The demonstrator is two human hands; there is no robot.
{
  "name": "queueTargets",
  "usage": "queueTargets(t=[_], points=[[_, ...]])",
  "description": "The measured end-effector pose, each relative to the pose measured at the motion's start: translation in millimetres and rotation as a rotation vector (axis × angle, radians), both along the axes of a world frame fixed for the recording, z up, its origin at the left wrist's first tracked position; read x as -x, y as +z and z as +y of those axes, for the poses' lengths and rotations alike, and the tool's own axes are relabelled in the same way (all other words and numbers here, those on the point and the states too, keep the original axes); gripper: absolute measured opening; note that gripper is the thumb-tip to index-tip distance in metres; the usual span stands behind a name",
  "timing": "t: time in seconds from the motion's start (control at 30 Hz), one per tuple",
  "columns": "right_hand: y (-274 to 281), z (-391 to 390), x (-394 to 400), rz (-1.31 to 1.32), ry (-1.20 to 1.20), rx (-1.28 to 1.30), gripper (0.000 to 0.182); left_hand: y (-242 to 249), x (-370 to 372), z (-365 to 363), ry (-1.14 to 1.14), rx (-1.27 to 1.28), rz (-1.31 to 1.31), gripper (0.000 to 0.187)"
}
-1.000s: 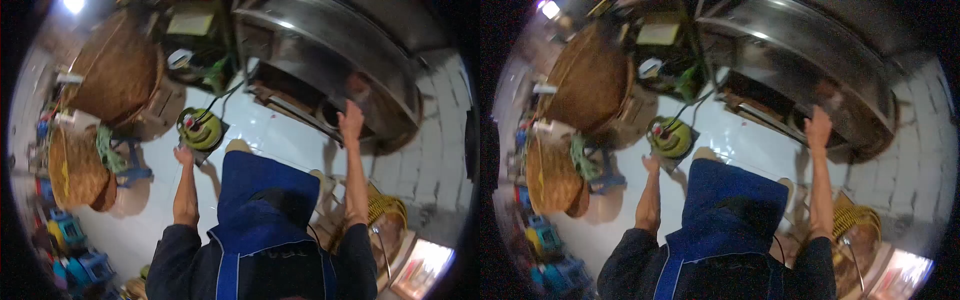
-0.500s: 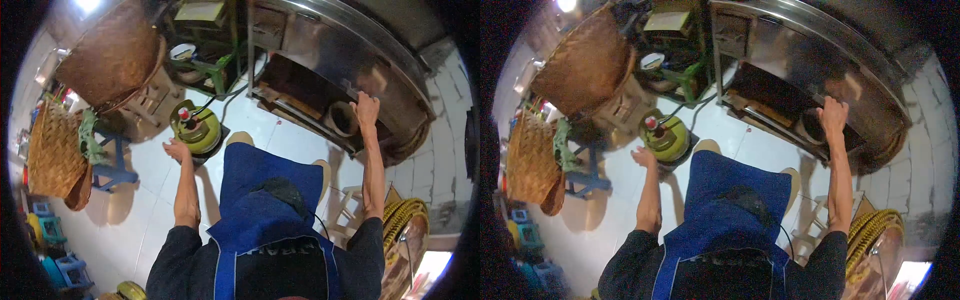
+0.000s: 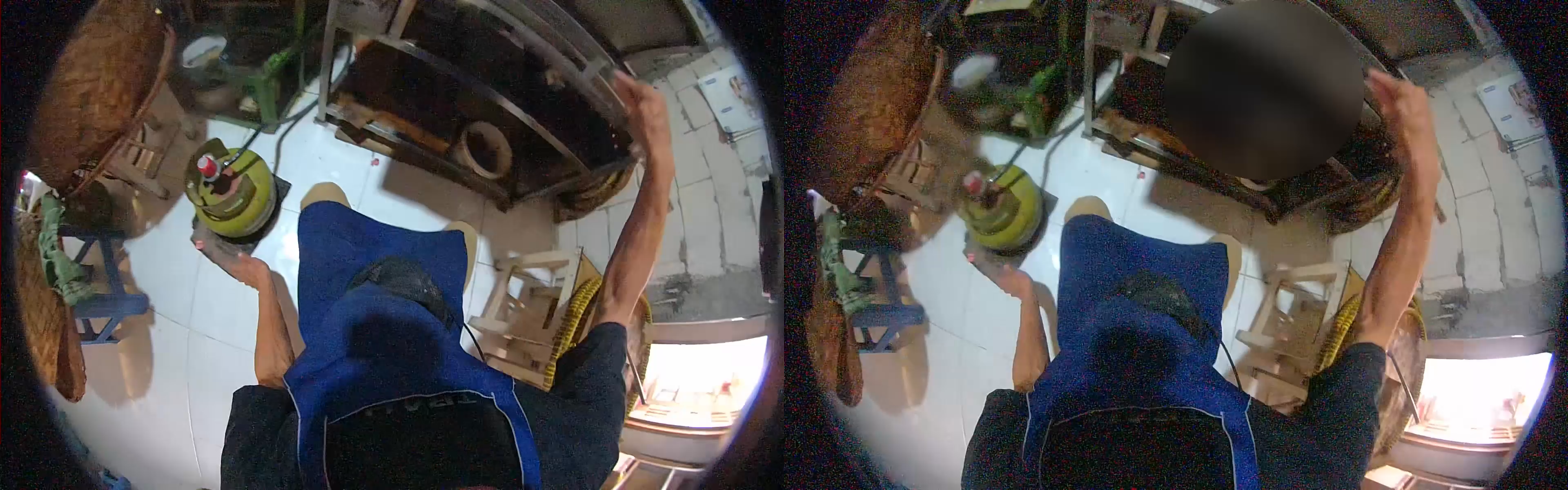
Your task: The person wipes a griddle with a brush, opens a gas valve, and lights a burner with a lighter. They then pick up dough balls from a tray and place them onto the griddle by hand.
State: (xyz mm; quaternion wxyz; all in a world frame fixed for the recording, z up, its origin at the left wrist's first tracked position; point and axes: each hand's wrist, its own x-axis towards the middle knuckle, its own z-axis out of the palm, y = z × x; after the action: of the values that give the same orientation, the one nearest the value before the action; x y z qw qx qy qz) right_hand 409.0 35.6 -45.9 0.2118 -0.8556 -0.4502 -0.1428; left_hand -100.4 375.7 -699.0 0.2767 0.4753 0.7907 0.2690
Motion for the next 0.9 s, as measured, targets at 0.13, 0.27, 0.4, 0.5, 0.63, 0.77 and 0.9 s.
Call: queueTargets(t=[0.13, 0.27, 0.4, 0.5, 0.63, 0.77, 0.9], points=[[35, -2, -60, 0.122, 0.062, 0.024, 0.048, -25, -20, -49, -0.197, -0.210, -0.174, 0.061], [55, 8, -50, -0.201, -0.141, 0.276, 0.044, 11, -31, -85, -0.271, -0.116, -0.272, 0.061], [67, 10, -41, -0.306, -0.106, 0.421, 0.049, 5, -29, -91, -0.233, -0.131, -0.328, 0.055], [67, 13, -42, -0.391, -0.174, 0.502, 0.052, 7, -23, -75, -0.207, -0.150, -0.318, 0.054], [67, 0, -54, -0.401, 0.043, 0.513, 0.052, 21, -13, -44, -0.119, -0.293, -0.382, 0.055], [63, 26, -8, -0.263, -0.290, 0.476, 0.047, 86, -2, -4, -0.043, -0.483, -0.248, 0.053], [71, -11, -73, 0.094, -0.079, 0.282, 0.061, 137, -2, 38, 0.129, -0.524, -0.384, 0.048]])
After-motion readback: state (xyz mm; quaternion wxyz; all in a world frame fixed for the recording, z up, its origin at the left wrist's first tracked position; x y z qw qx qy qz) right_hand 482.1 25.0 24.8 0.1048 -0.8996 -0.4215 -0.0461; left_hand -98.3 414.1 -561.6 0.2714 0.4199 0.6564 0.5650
